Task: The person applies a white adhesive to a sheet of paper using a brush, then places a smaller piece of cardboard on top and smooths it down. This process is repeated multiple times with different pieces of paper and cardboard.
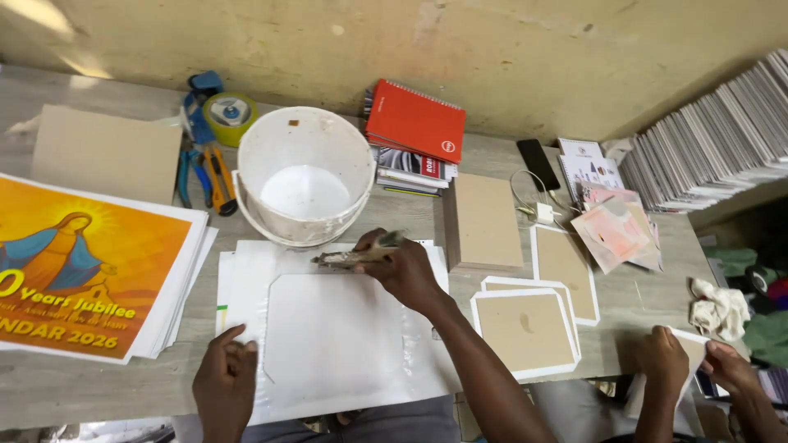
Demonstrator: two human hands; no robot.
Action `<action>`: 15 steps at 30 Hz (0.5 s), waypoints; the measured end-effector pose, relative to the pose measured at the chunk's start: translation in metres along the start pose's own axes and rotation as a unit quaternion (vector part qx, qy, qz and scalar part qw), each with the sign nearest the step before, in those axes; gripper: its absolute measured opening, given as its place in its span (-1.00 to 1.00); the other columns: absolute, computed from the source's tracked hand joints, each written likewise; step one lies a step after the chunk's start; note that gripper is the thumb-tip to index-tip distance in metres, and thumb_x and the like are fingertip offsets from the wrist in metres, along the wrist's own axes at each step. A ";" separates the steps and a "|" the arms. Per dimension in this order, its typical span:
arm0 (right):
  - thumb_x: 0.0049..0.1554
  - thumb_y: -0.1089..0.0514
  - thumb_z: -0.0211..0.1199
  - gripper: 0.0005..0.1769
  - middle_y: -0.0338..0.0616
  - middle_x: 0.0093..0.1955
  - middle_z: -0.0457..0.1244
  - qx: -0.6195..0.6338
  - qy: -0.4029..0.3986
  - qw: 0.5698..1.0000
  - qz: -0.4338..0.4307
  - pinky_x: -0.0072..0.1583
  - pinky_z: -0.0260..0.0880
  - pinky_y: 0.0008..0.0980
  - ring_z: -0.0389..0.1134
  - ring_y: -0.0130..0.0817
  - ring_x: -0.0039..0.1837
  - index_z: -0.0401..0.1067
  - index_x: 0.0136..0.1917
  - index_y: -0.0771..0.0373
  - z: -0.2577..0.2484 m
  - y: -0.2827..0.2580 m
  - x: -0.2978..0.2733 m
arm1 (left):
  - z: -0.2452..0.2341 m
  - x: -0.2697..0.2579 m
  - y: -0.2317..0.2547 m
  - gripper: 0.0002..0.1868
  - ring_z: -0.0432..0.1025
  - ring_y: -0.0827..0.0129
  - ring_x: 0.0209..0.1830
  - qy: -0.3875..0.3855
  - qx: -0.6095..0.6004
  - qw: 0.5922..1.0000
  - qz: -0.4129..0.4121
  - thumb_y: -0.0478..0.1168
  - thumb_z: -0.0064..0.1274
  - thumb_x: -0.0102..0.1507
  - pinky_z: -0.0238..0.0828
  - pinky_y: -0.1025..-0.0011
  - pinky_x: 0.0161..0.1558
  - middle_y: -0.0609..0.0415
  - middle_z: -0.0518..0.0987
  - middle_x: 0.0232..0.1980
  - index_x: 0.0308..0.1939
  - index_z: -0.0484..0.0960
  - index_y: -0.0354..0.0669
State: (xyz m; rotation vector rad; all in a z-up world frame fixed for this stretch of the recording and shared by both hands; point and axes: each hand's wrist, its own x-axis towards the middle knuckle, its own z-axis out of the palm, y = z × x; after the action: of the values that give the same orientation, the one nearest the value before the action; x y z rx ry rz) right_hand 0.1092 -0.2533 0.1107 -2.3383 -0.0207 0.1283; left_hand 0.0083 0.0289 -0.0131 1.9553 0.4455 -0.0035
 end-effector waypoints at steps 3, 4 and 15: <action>-0.03 0.04 0.54 -0.60 -0.28 0.12 0.44 0.128 -0.063 0.989 -0.031 0.20 0.39 -0.42 0.44 -0.42 0.19 0.57 0.07 0.13 0.002 -0.019 -0.018 | -0.001 0.010 0.002 -0.44 0.42 0.37 -0.40 -0.094 0.139 0.985 -0.030 0.05 0.17 0.17 0.37 0.27 -0.17 0.25 0.54 -0.25 0.26 0.58 0.11; -0.03 0.04 0.54 -0.60 -0.28 0.12 0.44 0.130 -0.067 0.989 -0.029 0.20 0.39 -0.42 0.44 -0.42 0.19 0.57 0.07 0.13 0.019 -0.014 -0.011 | 0.001 0.011 -0.008 -0.44 0.42 0.37 -0.40 -0.093 0.141 0.985 -0.034 0.05 0.17 0.17 0.37 0.27 -0.17 0.25 0.54 -0.25 0.26 0.58 0.11; 0.14 -0.13 0.29 -0.58 -0.33 -0.13 0.39 0.006 -0.068 0.994 -0.082 -0.12 0.24 -0.44 0.32 -0.47 -0.15 0.54 0.21 0.03 0.084 -0.018 0.027 | 0.009 0.016 -0.017 -0.70 0.45 0.32 -0.23 -0.103 0.151 0.983 -0.021 -0.07 0.20 0.19 0.36 0.27 -0.16 0.18 0.47 -0.23 -0.03 0.57 0.03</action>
State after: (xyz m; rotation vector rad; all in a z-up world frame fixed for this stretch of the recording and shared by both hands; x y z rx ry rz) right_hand 0.1282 -0.1789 0.0632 -2.3008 -0.2770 0.2046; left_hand 0.0200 0.0322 -0.0347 2.2145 0.3639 -0.3153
